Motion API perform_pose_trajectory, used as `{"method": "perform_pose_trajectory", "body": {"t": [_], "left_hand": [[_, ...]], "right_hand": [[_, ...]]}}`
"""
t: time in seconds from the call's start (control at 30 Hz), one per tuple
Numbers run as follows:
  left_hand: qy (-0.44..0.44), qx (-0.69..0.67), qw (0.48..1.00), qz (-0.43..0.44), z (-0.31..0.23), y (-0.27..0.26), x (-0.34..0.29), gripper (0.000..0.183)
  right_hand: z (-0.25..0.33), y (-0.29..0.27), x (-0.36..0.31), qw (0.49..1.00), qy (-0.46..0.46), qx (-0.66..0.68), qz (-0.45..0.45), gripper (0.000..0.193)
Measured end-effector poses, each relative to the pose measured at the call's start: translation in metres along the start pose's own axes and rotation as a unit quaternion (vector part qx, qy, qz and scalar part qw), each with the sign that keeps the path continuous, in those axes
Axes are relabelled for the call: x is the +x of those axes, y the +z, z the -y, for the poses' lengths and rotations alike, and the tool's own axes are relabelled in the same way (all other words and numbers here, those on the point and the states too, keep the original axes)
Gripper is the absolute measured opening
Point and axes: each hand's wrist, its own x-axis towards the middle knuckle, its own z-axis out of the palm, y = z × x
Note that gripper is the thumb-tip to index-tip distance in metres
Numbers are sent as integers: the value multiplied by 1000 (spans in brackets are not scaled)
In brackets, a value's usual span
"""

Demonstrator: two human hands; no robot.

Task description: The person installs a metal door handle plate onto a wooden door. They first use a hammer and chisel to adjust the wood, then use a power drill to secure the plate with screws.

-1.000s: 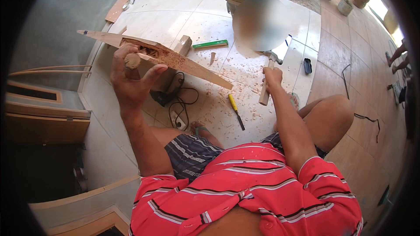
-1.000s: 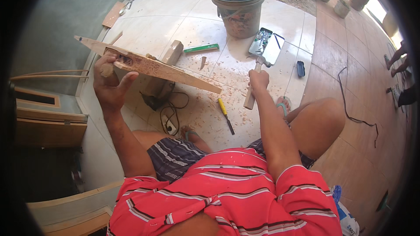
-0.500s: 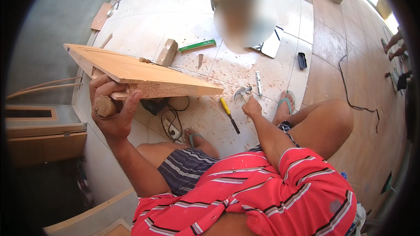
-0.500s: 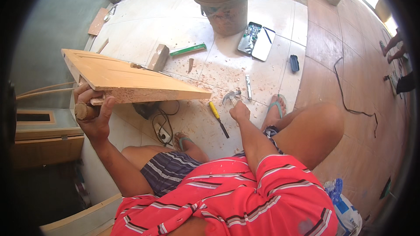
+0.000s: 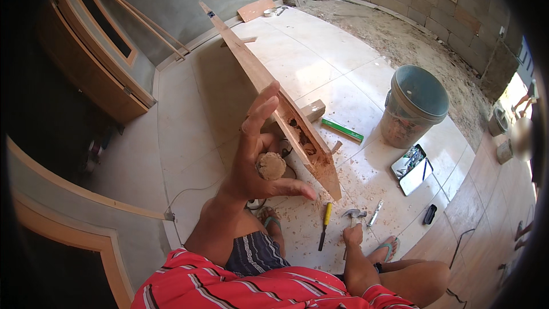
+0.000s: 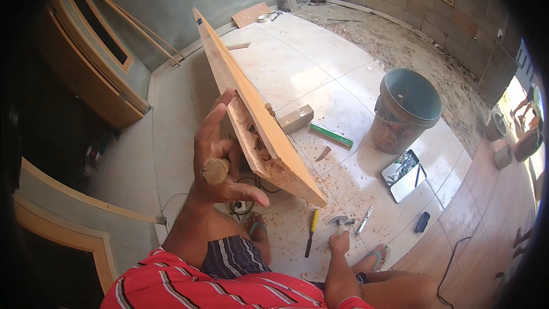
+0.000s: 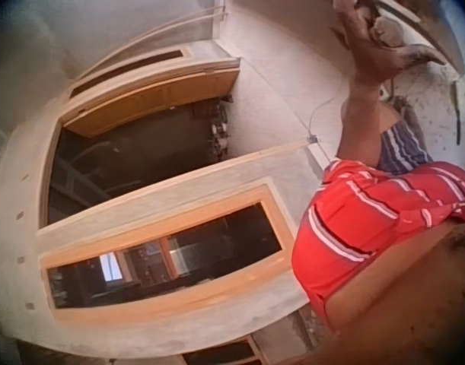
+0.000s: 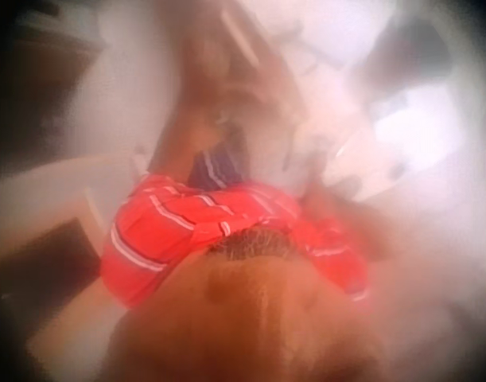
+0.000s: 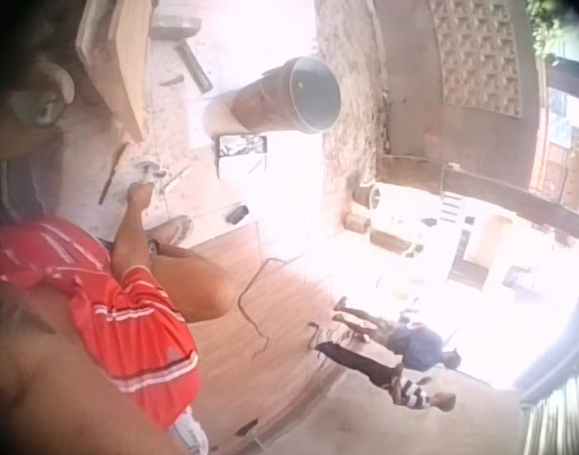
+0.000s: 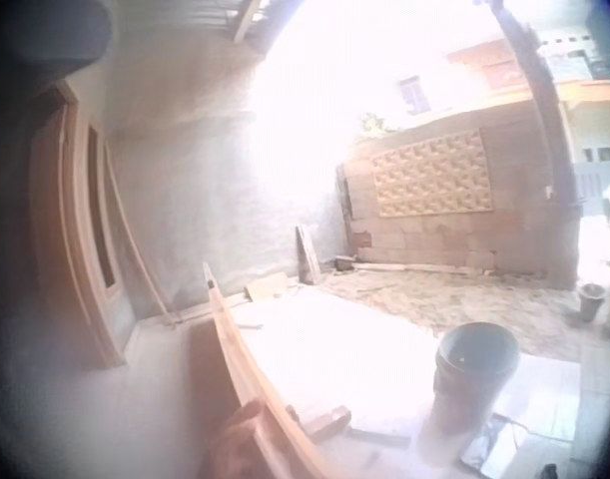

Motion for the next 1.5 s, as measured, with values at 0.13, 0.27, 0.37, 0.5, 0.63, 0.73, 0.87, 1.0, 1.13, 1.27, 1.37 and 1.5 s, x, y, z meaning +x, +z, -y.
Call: {"method": "perform_pose_trajectory", "body": {"t": [0.13, 0.27, 0.37, 0.5, 0.63, 0.73, 0.87, 1.0, 1.13, 1.27, 1.37, 1.5], "left_hand": [[-45, -20, 998, -46, -9, -18, -11, 125], [-100, -116, 976, -153, -7, -26, -20, 99], [-116, -127, 965, -198, -11, -19, -12, 88], [-131, -72, 967, -206, -12, -22, -13, 65], [-144, -10, 968, -207, -4, -22, -18, 49], [-167, 33, 965, -199, 4, -19, -15, 40], [-145, 52, 972, -177, 14, -11, -11, 34], [-123, 20, 978, -166, 16, -1, -13, 33], [-125, -7, 980, -158, 15, -1, -10, 35], [-127, -40, 978, -160, 18, -1, -11, 39], [-118, -35, 980, -159, 23, 0, -12, 39], [-130, -43, 978, -156, 19, -1, -14, 40]], "right_hand": [[9, 1, -4, 1000, 16, 8, 7, 37], [-9, 24, 8, 999, 47, 20, 11, 37], [-6, 26, 12, 997, 49, 56, 21, 37], [-8, 44, 18, 995, -13, 56, -75, 43], [9, 41, 8, 997, -3, 67, -46, 49], [18, 35, 1, 998, 7, 46, -30, 48], [24, 32, 20, 997, -47, -37, -58, 45], [11, 37, 9, 997, -27, -2, -66, 40], [7, 38, 16, 997, -58, -26, -52, 36], [2, 40, 22, 995, -81, -36, -44, 33], [-1, 38, 26, 994, -97, -34, -40, 32], [-3, 37, 23, 996, -72, -21, -40, 31]]}}
